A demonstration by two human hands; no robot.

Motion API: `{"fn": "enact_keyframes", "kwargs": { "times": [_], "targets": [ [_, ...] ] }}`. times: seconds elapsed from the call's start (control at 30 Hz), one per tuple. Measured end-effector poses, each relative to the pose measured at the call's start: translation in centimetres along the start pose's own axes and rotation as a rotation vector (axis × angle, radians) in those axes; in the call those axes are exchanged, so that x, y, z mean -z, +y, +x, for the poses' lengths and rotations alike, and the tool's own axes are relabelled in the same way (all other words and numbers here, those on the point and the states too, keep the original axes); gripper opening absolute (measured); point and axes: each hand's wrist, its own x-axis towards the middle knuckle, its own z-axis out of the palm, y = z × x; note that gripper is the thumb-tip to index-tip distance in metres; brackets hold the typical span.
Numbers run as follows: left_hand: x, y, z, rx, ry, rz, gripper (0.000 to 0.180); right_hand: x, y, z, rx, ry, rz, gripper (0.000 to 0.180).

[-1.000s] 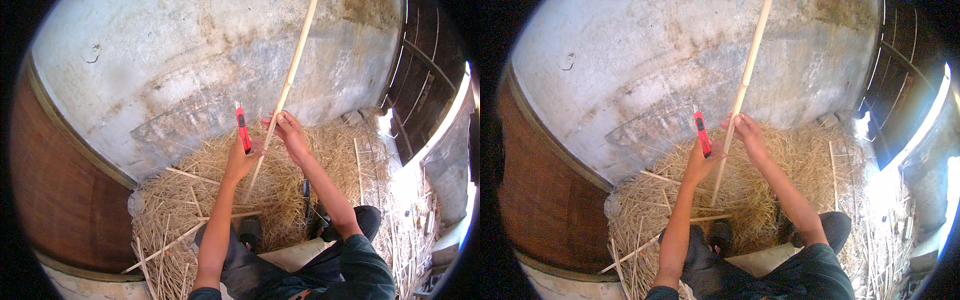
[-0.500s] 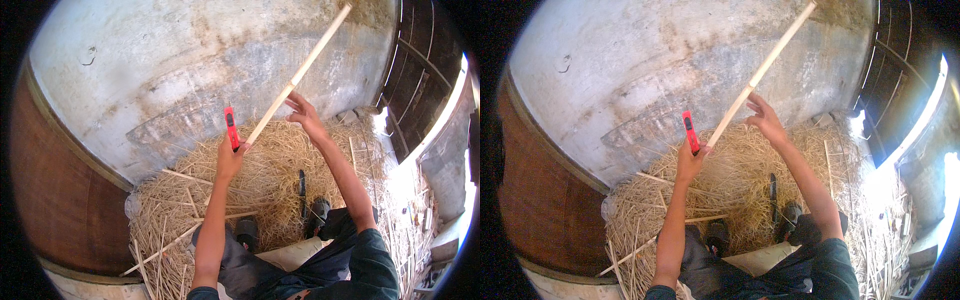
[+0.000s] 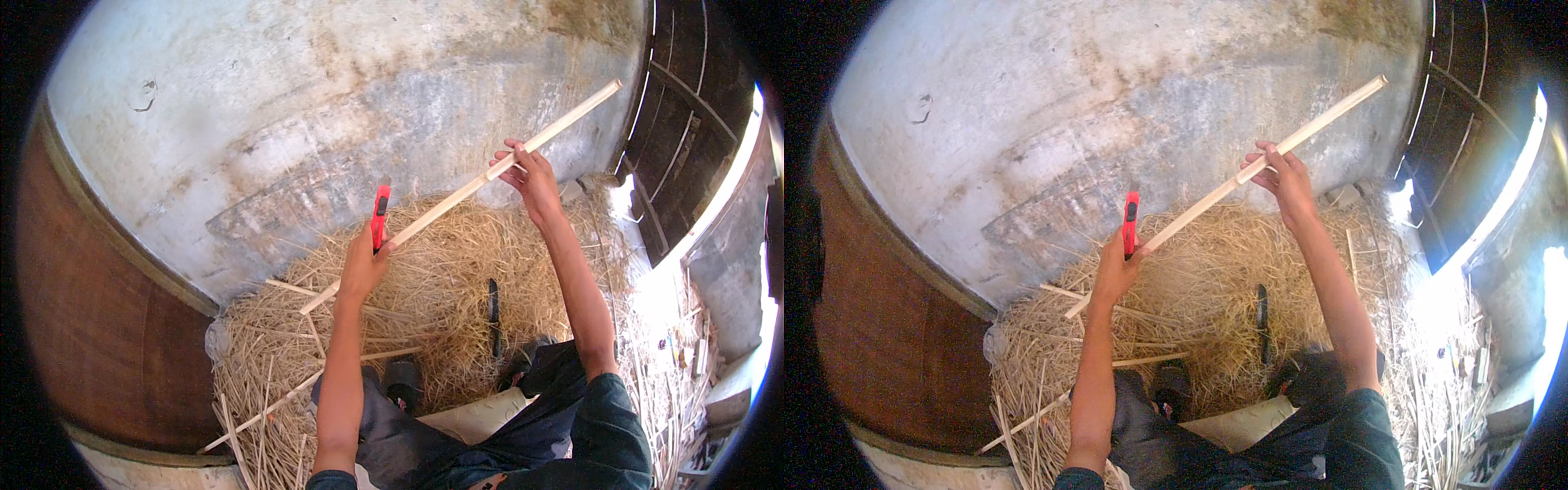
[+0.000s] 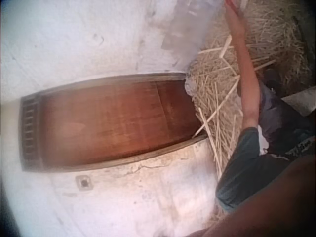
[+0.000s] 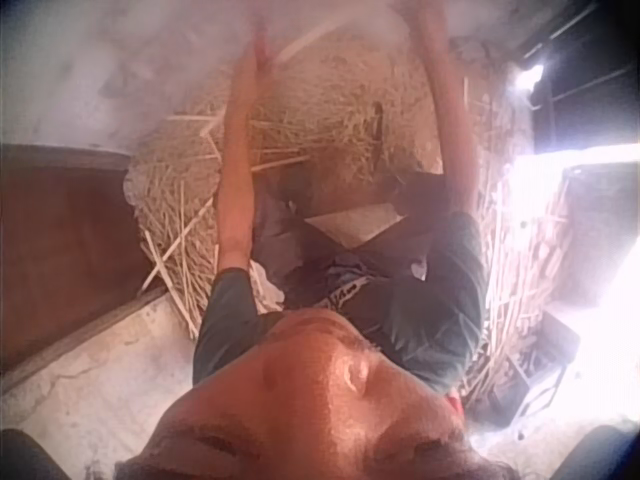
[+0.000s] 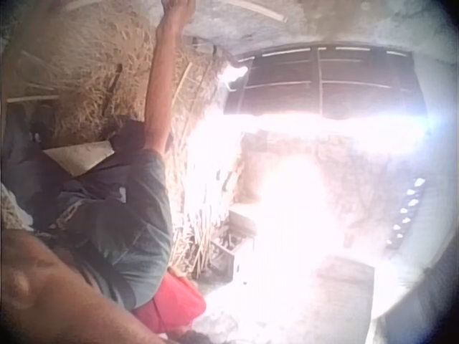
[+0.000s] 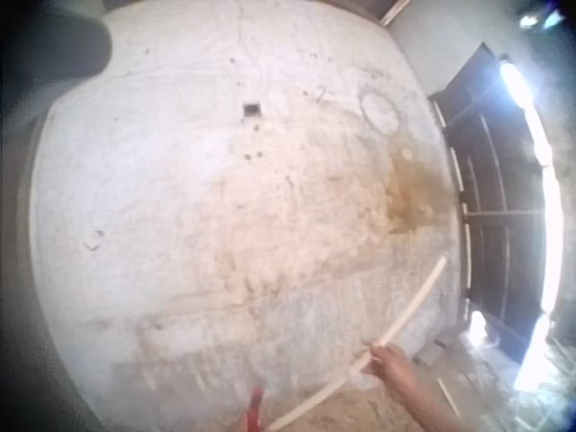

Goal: The person sits on a straw-covered floor and uses a red utility knife to strip and smooth a long bamboo stick. They then switch to a large black knife to sharpen one end of the stick into a point, repeatedly shaving the wood while holding the stick vertically.

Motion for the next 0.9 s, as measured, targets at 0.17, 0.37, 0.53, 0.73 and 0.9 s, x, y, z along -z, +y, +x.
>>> {"fn": "enact_keyframes", "kwargs": {
  "times": [0.17, 0.37, 0.53, 0.73, 0.9],
  "targets": [
    [1.1, -1.1, -0.4, -0.018, -0.073, 0.129, 0.040, -0.8, 0.4, -1.1, -0.029, -0.045, 0.009, 0.036],
    [1.1, 2.0, -0.4, 0.006, -0.131, 0.154, 0.051, -1.4, 0.5, -2.1, -0.092, -0.075, 0.048, 0.038],
    [0.3, 3.3, -0.2, 0.013, -0.194, 0.167, 0.053, 0.8, 0.6, -2.5, -0.161, -0.093, 0.128, 0.034],
    [-1.1, 3.7, -0.3, -0.135, -0.150, 0.308, 0.045, 3.9, 2.0, -3.0, -0.276, -0.058, 0.079, 0.037],
    [-2.2, 4.0, -0.3, -0.188, -0.140, 0.418, 0.039, 5.9, 4.3, -3.9, -0.385, -0.023, 0.117, 0.042]
  ]
}}
